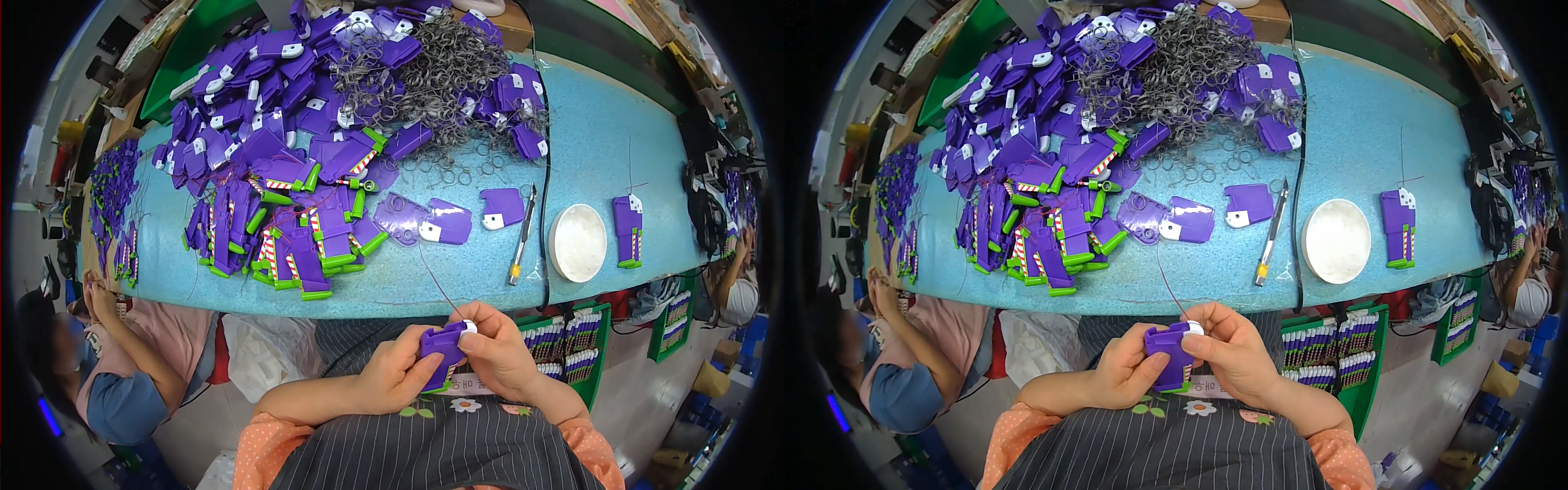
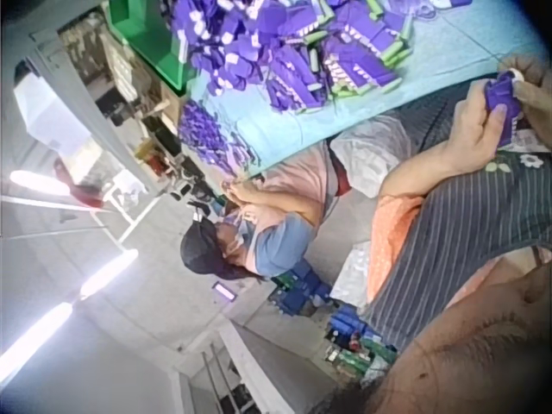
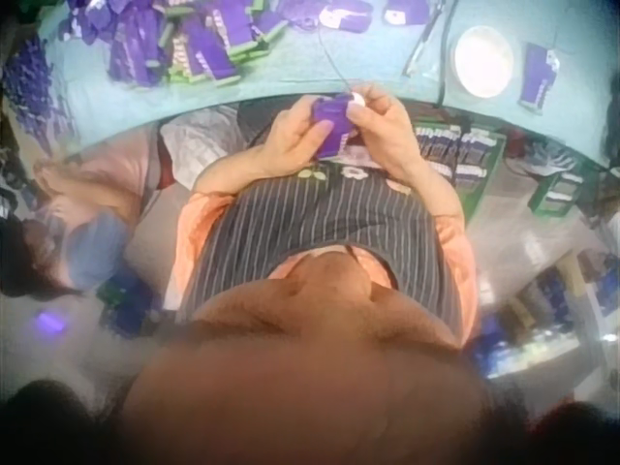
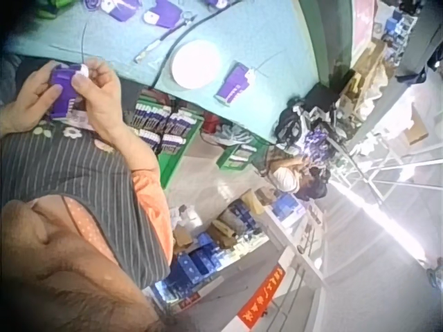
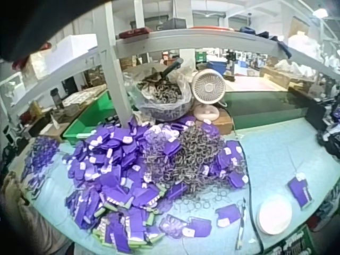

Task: The person assembles purple plastic components by hand at a workbench. They pick up a purple plastic housing, insert a grey rubber band into a slot, and place the finished unit on the table. The process is repeated continuously with a large pile of parts available.

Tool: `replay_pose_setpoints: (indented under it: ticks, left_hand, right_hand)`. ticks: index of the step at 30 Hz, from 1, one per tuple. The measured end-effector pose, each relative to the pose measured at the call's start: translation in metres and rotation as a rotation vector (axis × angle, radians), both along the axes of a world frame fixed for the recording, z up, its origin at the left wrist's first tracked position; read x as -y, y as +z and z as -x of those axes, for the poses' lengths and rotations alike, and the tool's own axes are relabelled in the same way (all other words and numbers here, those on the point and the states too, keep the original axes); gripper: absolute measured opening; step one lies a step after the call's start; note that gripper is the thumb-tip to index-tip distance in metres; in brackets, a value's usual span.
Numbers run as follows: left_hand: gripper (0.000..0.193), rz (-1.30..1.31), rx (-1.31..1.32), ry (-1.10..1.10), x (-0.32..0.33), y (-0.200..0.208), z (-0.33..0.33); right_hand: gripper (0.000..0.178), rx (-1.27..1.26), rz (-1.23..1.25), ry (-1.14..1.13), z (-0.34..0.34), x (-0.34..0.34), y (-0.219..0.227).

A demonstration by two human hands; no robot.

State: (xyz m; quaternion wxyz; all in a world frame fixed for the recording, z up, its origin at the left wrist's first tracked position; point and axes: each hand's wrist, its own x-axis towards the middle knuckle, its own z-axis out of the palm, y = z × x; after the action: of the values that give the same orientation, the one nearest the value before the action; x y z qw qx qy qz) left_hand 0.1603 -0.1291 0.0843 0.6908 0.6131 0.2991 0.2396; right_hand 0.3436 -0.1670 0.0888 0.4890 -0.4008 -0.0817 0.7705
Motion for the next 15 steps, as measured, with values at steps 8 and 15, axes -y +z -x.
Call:
replay_pose_setpoints:
  ticks: [8,15]
  left_hand:
    - [0.025,-0.044,-0.007,-0.079,-0.009,-0.006,0.008]
    - [0.02,0.291,0.095,-0.108,-0.024,-0.002,-0.001]
  right_hand:
    - [0.023,0.079,-0.14,-0.007,0.005,0.0,-0.004]
    - [0.021,0.374,-0.275,0.003,0.004,-0.004,0.007]
